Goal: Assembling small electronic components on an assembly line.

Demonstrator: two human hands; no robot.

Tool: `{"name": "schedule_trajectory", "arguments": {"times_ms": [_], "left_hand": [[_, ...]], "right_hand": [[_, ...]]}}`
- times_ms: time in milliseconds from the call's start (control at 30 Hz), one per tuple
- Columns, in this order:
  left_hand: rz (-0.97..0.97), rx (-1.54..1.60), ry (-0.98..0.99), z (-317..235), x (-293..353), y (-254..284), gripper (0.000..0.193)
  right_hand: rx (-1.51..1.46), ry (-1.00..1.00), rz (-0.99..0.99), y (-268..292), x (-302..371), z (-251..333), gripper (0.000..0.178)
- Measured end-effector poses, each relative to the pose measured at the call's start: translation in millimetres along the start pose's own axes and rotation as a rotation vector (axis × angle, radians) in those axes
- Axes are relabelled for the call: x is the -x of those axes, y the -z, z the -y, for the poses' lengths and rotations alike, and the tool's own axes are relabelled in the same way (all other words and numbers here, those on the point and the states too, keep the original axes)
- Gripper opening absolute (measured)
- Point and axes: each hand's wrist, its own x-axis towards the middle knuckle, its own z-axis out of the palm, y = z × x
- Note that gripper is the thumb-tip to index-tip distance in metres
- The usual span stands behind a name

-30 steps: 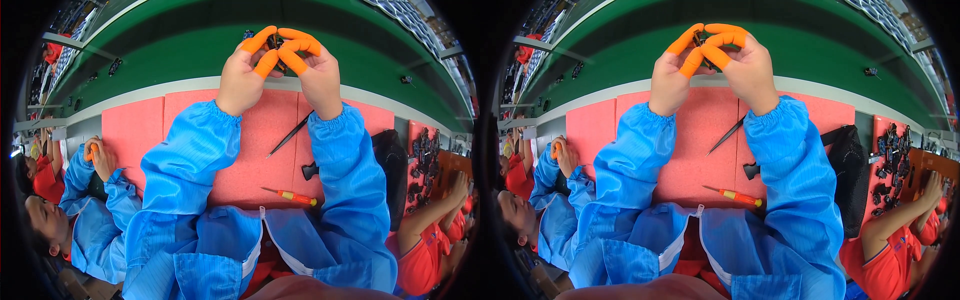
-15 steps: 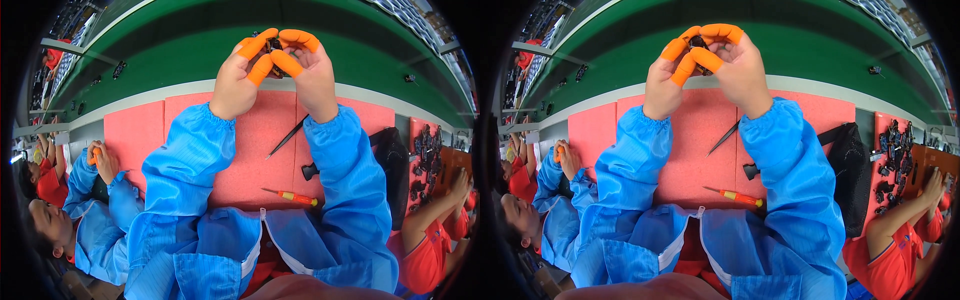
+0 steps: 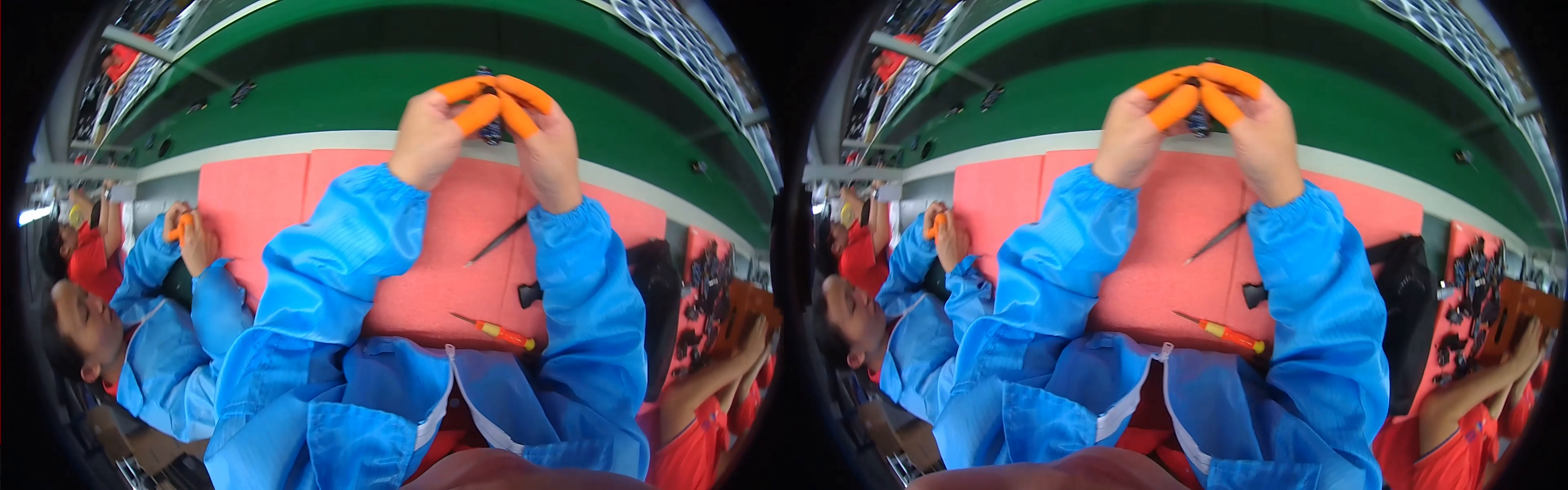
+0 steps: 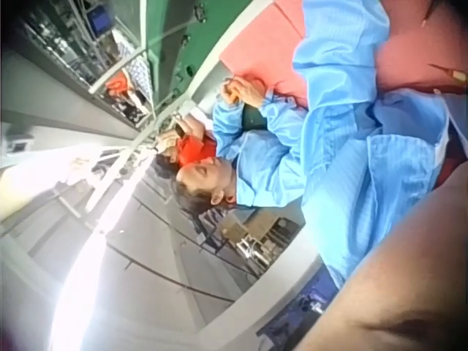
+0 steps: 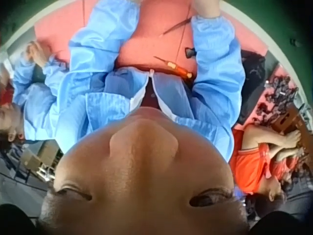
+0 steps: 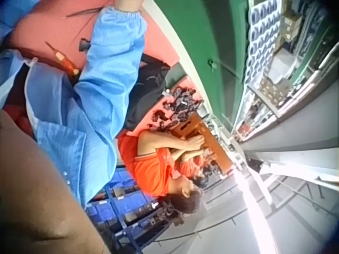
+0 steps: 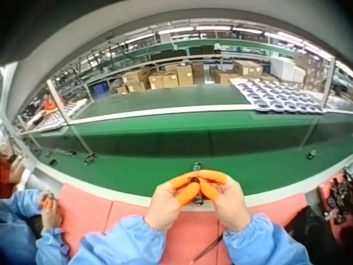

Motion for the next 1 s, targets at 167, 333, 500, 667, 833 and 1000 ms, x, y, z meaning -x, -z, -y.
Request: {"name": "schedule_trajectory", "arguments": {"times_ms": [167,333,500,667,833,1000], "left_hand": [[-0.014,0.106,0.083,6,-3,0,0.029],[-0.171,-0.479,0.117,11,-21,25,0.033],[-0.385,-0.889,-0.104,9,-44,67,0.042],[-0.492,-1.717,-0.541,-32,-78,202,0.041],[-0.488,-1.861,0.100,-46,-77,280,0.033],[-0.454,-0.889,-0.006,-34,-56,153,0.034]], "right_hand": [[0.061,0.016,0.001,2,3,-5,0.029],[0.228,0.014,-0.061,-5,5,-8,0.032],[0.274,-0.035,-0.178,2,4,-10,0.033],[0.356,-0.037,-0.164,-5,5,-8,0.033],[0.286,-0.071,-0.099,-7,4,-6,0.033],[0.228,-0.070,-0.097,0,6,-2,0.032]]}}
